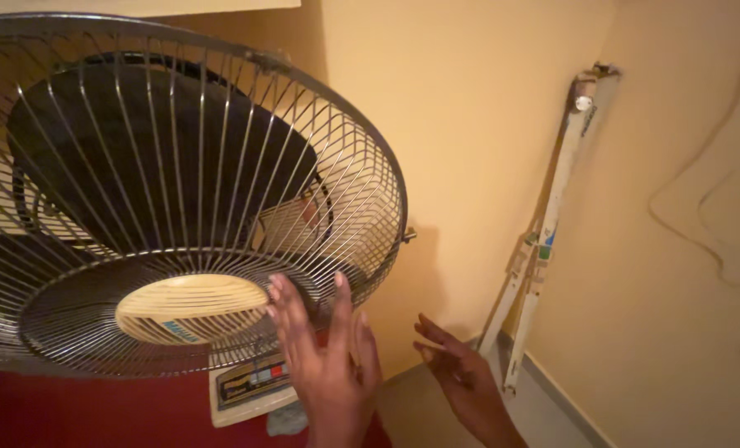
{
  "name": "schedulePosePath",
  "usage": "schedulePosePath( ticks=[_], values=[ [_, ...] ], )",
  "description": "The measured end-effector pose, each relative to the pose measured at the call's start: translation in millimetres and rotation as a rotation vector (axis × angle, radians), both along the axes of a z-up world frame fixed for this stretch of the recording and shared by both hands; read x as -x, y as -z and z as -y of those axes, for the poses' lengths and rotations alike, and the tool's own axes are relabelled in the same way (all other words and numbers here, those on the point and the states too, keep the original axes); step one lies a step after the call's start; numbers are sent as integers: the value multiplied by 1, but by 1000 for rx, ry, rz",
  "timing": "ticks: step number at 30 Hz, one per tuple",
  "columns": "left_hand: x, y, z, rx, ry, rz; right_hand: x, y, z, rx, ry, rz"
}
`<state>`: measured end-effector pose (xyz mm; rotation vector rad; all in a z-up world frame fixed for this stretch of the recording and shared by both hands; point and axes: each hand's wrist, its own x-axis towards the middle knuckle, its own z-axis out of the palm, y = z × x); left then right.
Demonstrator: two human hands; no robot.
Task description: The person reassembles an electric fan by hand, securing the front grille to the base and then tying a thin wire around the grille to hold it in place. The fan remains on a red table throughout.
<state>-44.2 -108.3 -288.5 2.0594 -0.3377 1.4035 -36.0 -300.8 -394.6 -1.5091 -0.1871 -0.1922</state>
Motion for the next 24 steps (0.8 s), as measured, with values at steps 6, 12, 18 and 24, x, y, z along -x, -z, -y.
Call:
schedulePosePath(
  ticks=[6,12,18,24],
  values=[
    [4,9,19,47,-7,16,-4,16,20,50,0,-47],
    [4,12,31,7,48,254,-8,16,32,74,26,-20],
    [0,4,26,72,231,227,-17,-2,19,44,47,-46],
    [-2,3,8,141,301,47,-33,-29,-14,29,-1,62]
  ],
)
